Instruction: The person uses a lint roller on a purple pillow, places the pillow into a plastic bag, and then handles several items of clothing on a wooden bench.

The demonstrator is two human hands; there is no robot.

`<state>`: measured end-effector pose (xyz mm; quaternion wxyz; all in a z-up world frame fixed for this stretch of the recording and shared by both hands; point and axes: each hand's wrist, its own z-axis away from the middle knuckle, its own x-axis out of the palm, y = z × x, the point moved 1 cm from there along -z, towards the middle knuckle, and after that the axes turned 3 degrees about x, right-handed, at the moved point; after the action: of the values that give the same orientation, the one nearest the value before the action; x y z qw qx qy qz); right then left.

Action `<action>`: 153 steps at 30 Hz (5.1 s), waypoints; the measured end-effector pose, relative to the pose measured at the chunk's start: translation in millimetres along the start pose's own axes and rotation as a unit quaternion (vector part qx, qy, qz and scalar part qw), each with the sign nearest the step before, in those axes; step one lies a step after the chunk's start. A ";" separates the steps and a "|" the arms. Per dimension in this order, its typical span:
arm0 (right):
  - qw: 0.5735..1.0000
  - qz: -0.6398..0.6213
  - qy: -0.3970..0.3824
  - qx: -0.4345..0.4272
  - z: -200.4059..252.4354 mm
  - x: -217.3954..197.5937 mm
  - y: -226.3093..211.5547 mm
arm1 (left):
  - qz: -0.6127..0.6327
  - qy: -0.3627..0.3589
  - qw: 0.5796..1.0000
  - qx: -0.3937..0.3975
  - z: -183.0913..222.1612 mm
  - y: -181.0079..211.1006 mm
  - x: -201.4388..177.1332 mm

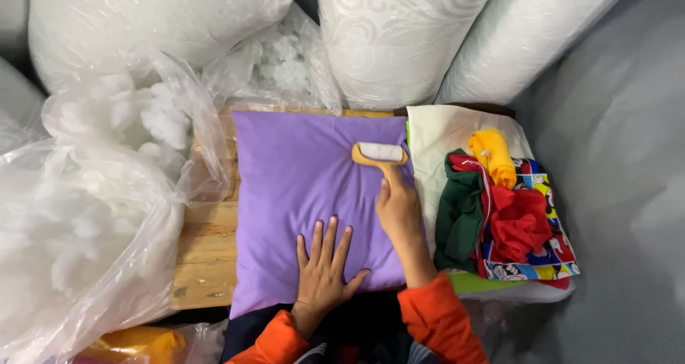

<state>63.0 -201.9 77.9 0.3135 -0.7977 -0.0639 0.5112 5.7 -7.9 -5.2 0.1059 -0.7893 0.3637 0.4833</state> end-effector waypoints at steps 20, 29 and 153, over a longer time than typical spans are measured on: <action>0.992 0.068 -0.075 0.076 190.1 -127.5 21.9 | 0.008 0.044 0.999 -0.015 2.8 3.0 -12.8; 0.985 0.007 -0.152 -0.085 137.0 -42.7 -52.9 | -0.034 0.033 0.976 -0.211 14.6 -29.0 -41.2; 0.998 -0.016 -0.059 -0.031 60.2 11.3 -51.0 | -0.096 0.044 0.986 -0.126 -30.1 -32.4 -5.4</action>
<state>27.9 -130.4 81.1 0.2924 -0.7744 -0.1105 0.5501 46.9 2.2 8.7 0.0354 -0.8477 0.2271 0.4780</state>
